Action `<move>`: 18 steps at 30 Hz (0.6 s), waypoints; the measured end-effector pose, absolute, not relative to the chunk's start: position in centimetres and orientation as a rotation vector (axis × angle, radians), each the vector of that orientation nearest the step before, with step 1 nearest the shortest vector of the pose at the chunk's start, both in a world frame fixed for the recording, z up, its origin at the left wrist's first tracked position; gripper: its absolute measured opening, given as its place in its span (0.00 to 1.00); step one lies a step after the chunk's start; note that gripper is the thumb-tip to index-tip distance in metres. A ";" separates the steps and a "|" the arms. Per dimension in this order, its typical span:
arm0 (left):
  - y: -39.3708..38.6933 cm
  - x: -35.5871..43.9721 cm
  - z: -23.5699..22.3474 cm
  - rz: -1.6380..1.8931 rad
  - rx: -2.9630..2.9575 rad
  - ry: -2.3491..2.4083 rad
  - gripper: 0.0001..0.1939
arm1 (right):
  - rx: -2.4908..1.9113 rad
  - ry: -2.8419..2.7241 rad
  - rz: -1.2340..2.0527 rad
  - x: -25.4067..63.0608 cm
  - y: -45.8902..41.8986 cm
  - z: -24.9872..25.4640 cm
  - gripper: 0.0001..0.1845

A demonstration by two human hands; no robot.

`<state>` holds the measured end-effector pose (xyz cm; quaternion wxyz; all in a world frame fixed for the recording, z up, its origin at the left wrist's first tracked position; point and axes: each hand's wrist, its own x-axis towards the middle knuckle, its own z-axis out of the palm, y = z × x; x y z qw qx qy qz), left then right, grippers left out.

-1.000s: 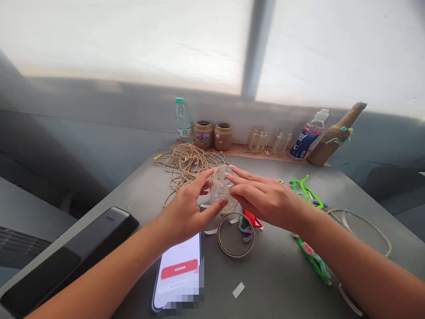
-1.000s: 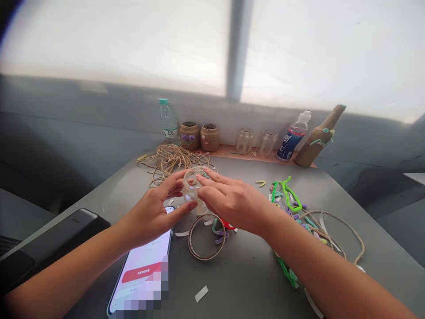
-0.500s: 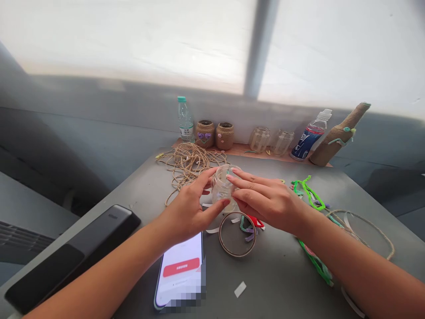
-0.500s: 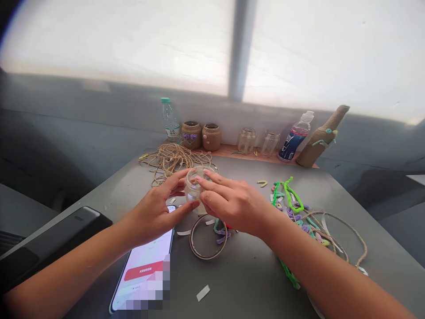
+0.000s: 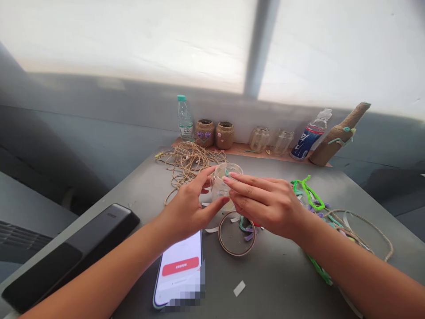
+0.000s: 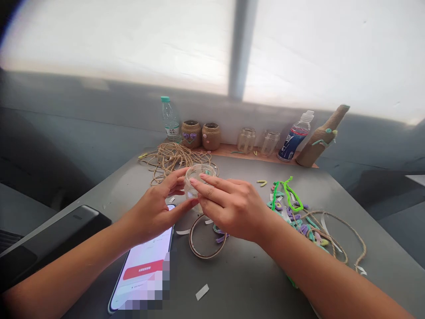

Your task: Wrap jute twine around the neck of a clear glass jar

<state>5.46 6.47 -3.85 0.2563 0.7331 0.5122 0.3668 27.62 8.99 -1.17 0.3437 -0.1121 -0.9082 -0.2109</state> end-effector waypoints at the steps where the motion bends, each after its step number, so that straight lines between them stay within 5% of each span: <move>1: 6.4 5.5 -3.9 0.996 1.988 1.400 0.38 | -0.287 -2.346 -0.542 27.6 9.0 -1.3 0.09; 18: 6.6 5.6 -3.6 1.020 2.028 1.318 0.34 | -0.422 -2.311 -0.379 28.9 10.4 -0.7 0.07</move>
